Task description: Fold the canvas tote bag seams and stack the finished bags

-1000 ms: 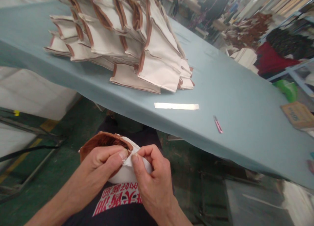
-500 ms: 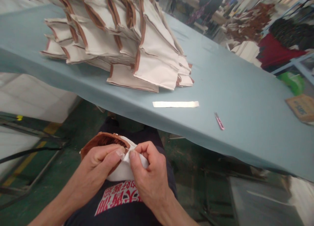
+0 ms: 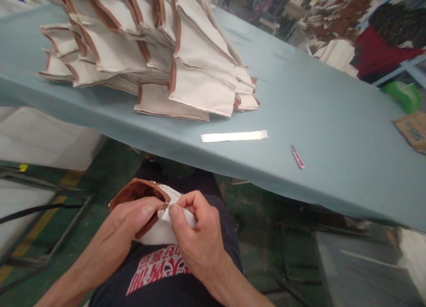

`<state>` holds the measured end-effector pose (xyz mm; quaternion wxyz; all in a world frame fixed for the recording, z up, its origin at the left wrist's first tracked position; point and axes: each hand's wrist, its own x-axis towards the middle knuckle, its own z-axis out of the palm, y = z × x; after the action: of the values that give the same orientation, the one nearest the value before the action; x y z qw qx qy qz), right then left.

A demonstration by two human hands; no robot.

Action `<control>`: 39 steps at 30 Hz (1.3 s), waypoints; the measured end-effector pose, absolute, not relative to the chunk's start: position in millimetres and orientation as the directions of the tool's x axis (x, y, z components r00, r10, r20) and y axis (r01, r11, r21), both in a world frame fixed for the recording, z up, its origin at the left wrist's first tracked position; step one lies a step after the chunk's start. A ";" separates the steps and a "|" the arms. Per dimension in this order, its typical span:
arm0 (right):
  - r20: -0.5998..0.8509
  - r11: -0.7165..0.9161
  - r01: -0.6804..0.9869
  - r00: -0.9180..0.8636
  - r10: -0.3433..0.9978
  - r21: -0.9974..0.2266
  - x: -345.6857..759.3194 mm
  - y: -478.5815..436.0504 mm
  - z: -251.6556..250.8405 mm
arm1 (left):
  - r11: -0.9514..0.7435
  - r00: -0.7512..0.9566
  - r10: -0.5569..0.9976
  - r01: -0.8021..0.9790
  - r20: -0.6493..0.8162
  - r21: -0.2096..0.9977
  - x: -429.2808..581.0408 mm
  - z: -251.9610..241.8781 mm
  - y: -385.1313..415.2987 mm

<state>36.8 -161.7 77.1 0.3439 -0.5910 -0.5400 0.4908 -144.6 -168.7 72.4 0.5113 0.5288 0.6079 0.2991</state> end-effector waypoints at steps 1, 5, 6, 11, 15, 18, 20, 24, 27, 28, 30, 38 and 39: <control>-0.209 -0.181 0.303 -0.062 0.976 -0.936 36.7 -161.6 75.7 | 0.282 0.064 0.946 0.317 -0.317 0.906 -142.1 74.8 -169.8; -0.195 -0.171 0.311 -0.050 0.979 -0.935 36.1 -161.4 69.3 | 0.267 0.040 0.956 0.285 -0.289 0.921 -132.3 79.5 -171.1; -0.190 -0.166 0.310 -0.049 0.981 -0.936 35.9 -161.4 68.2 | 0.241 0.043 0.963 0.297 -0.265 0.924 -130.8 79.8 -170.2; -0.170 -0.148 0.316 -0.042 0.985 -0.937 35.2 -162.0 66.1 | 0.140 0.004 0.988 0.357 -0.152 0.924 -125.7 81.6 -166.2; -0.182 -0.155 0.320 -0.055 0.982 -0.935 35.2 -162.3 66.1 | 0.130 0.013 0.989 0.366 -0.145 0.921 -123.3 83.0 -168.4; -0.191 -0.161 0.317 -0.066 0.979 -0.935 34.6 -162.7 65.9 | 0.102 0.025 0.992 0.412 -0.123 0.905 -124.6 79.6 -172.1; -0.184 -0.155 0.320 -0.064 0.981 -0.935 33.9 -162.9 65.8 | 0.053 0.033 0.997 0.437 -0.075 0.898 -126.3 75.4 -175.5; -0.173 -0.146 0.315 -0.058 0.983 -0.938 32.7 -163.6 67.0 | -0.009 0.034 0.999 0.440 -0.007 0.898 -127.0 70.2 -183.5; -0.194 -0.166 0.286 -0.073 0.978 -0.944 32.3 -164.1 69.3 | 0.015 0.031 0.999 0.442 -0.032 0.897 -124.9 71.6 -187.7; -0.211 -0.183 0.267 -0.083 0.974 -0.946 32.1 -164.2 70.2 | 0.016 0.032 0.999 0.438 -0.034 0.899 -124.3 72.4 -188.7; -0.259 -0.231 0.210 -0.117 0.959 -0.950 31.5 -163.8 72.3 | 0.010 0.026 0.999 0.426 -0.023 0.905 -123.9 73.6 -190.0; -0.353 -0.344 0.078 -0.215 0.911 -0.936 26.7 -162.3 84.5 | 0.075 -0.014 0.997 0.367 -0.075 0.927 -132.2 80.8 -190.4; -0.369 -0.365 0.063 -0.229 0.901 -0.929 26.3 -162.7 86.0 | 0.072 -0.008 0.997 0.368 -0.074 0.927 -133.8 82.2 -190.3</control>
<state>26.3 -162.7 86.0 0.3291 -0.5263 -0.4576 0.6366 -133.8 -190.3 82.2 0.4174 0.5674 0.6014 0.3770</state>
